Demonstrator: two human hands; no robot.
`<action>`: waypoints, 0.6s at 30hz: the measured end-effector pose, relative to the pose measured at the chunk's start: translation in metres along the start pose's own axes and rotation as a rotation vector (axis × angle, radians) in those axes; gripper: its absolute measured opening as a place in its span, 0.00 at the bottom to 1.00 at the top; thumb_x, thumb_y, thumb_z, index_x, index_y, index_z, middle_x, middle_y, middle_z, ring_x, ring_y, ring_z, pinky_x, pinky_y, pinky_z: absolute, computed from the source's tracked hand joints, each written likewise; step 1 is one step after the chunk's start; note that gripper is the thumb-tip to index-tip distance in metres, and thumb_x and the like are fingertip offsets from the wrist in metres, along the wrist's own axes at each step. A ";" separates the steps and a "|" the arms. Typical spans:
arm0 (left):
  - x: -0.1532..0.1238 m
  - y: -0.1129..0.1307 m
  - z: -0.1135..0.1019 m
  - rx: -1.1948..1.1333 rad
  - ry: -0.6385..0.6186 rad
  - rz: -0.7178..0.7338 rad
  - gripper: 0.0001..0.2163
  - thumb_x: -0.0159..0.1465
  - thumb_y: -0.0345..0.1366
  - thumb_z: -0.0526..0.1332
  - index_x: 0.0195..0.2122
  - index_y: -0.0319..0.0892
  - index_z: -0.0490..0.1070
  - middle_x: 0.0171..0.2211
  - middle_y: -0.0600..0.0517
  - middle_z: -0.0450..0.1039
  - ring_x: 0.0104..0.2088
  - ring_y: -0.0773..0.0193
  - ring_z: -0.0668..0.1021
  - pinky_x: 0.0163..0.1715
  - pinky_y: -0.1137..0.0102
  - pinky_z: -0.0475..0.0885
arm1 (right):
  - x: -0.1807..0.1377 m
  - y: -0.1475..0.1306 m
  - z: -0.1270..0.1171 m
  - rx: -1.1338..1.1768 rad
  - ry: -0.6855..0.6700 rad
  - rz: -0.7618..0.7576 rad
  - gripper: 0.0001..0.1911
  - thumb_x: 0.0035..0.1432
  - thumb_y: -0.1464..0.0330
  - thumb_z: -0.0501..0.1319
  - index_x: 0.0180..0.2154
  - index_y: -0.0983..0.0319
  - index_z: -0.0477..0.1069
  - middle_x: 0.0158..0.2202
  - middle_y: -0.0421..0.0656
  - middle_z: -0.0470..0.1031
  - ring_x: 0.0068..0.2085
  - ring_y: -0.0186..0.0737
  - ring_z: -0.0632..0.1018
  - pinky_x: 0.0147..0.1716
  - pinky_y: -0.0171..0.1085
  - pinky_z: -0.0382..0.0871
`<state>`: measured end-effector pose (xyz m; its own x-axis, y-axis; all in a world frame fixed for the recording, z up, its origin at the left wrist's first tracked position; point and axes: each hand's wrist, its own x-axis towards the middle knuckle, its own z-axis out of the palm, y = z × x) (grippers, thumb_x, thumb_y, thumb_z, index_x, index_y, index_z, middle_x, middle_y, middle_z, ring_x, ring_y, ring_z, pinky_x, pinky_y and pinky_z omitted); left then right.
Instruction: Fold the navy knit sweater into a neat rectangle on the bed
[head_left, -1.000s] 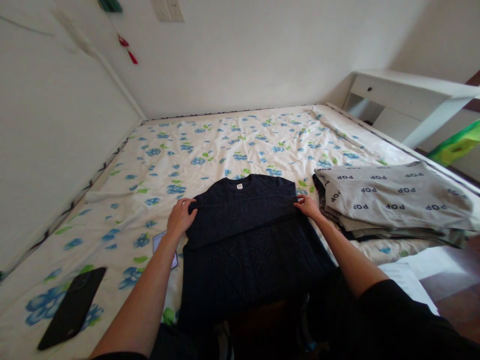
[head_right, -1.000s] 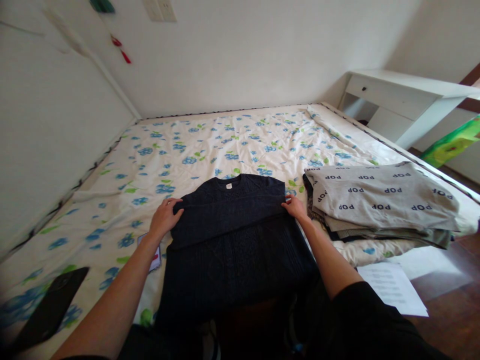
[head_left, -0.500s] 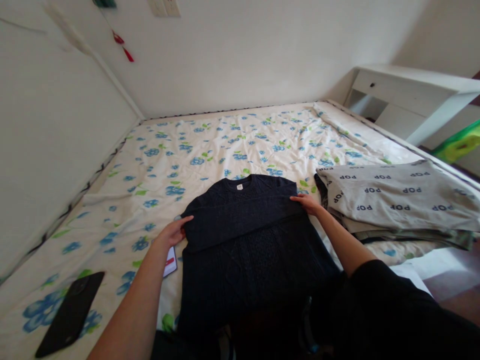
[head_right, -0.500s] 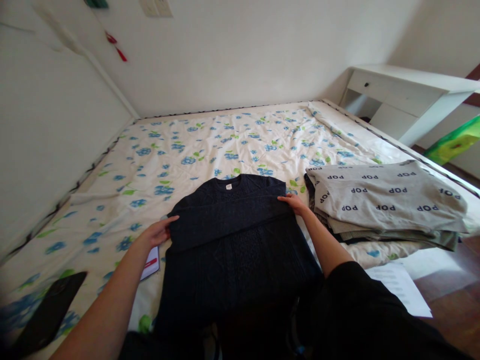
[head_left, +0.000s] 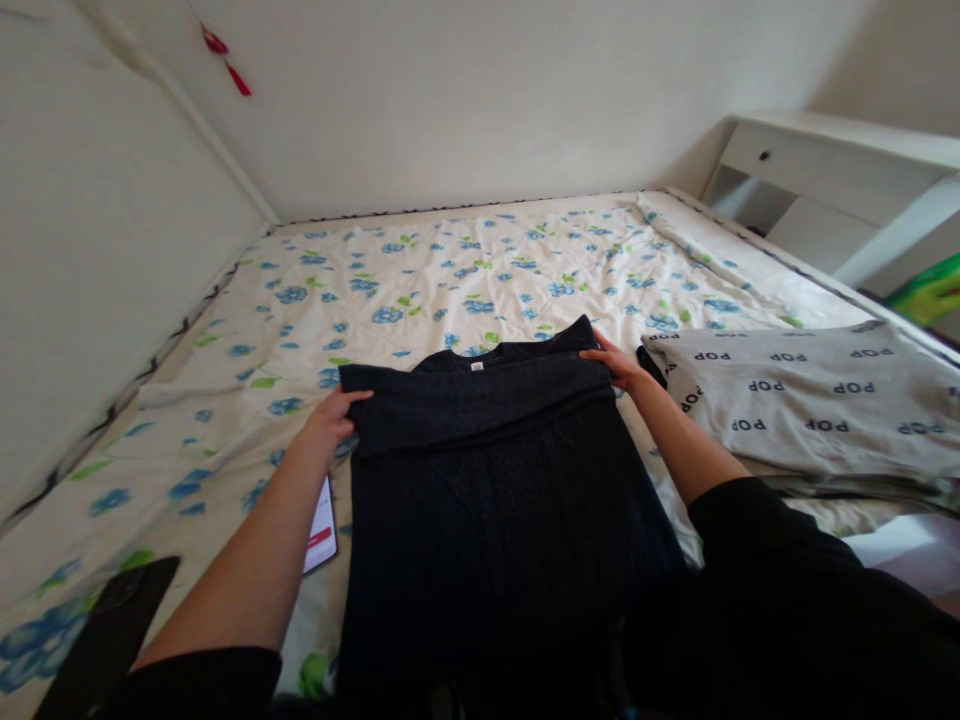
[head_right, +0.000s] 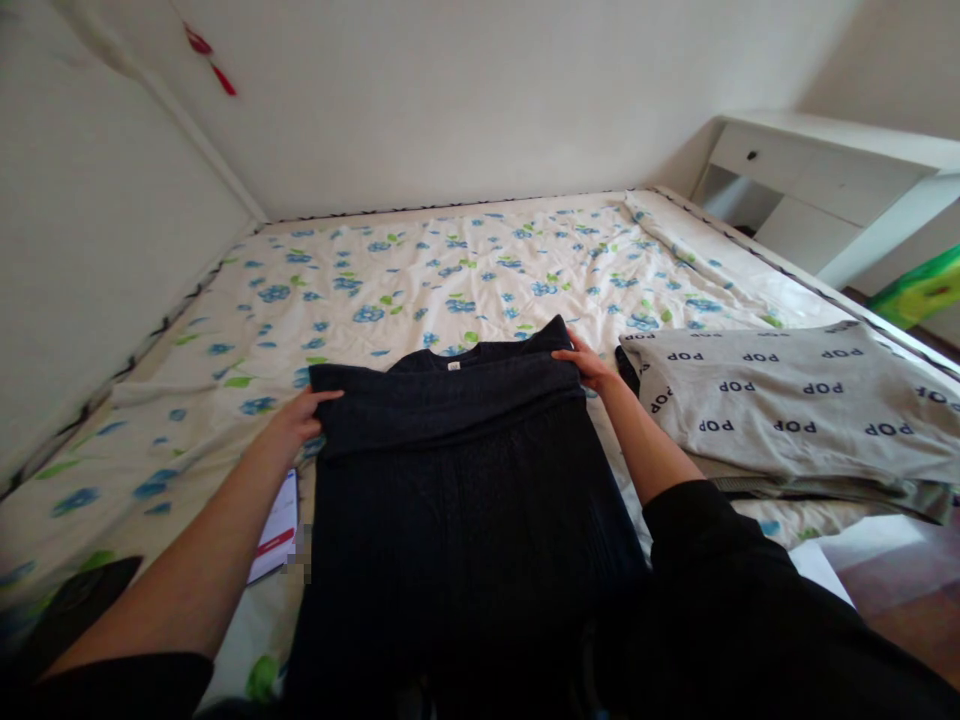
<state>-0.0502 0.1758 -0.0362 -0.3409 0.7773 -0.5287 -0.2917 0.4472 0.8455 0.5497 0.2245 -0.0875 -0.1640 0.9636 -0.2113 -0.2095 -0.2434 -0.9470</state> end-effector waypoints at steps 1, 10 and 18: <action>0.009 0.014 0.006 0.002 -0.011 0.059 0.33 0.52 0.12 0.73 0.59 0.37 0.78 0.35 0.52 0.87 0.30 0.61 0.87 0.43 0.62 0.89 | 0.008 -0.012 -0.002 0.010 -0.002 -0.052 0.50 0.54 0.70 0.78 0.75 0.44 0.69 0.56 0.37 0.89 0.41 0.40 0.88 0.40 0.35 0.88; 0.037 0.015 0.055 0.121 -0.064 0.032 0.15 0.66 0.24 0.74 0.54 0.36 0.81 0.43 0.47 0.89 0.42 0.62 0.87 0.60 0.61 0.84 | 0.053 -0.004 0.005 -0.107 0.253 0.249 0.16 0.62 0.71 0.80 0.49 0.63 0.81 0.35 0.44 0.87 0.33 0.38 0.83 0.34 0.32 0.83; 0.056 -0.024 0.033 0.269 -0.088 -0.173 0.15 0.56 0.33 0.83 0.42 0.42 0.84 0.38 0.44 0.88 0.37 0.53 0.88 0.47 0.58 0.88 | 0.088 -0.003 -0.035 -0.390 0.248 0.478 0.25 0.47 0.73 0.89 0.39 0.62 0.78 0.28 0.36 0.78 0.22 0.26 0.68 0.20 0.25 0.64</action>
<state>-0.0323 0.2228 -0.0837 -0.2246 0.7096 -0.6678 -0.0880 0.6677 0.7392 0.5693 0.3142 -0.1121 0.0845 0.7676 -0.6353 0.2026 -0.6375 -0.7433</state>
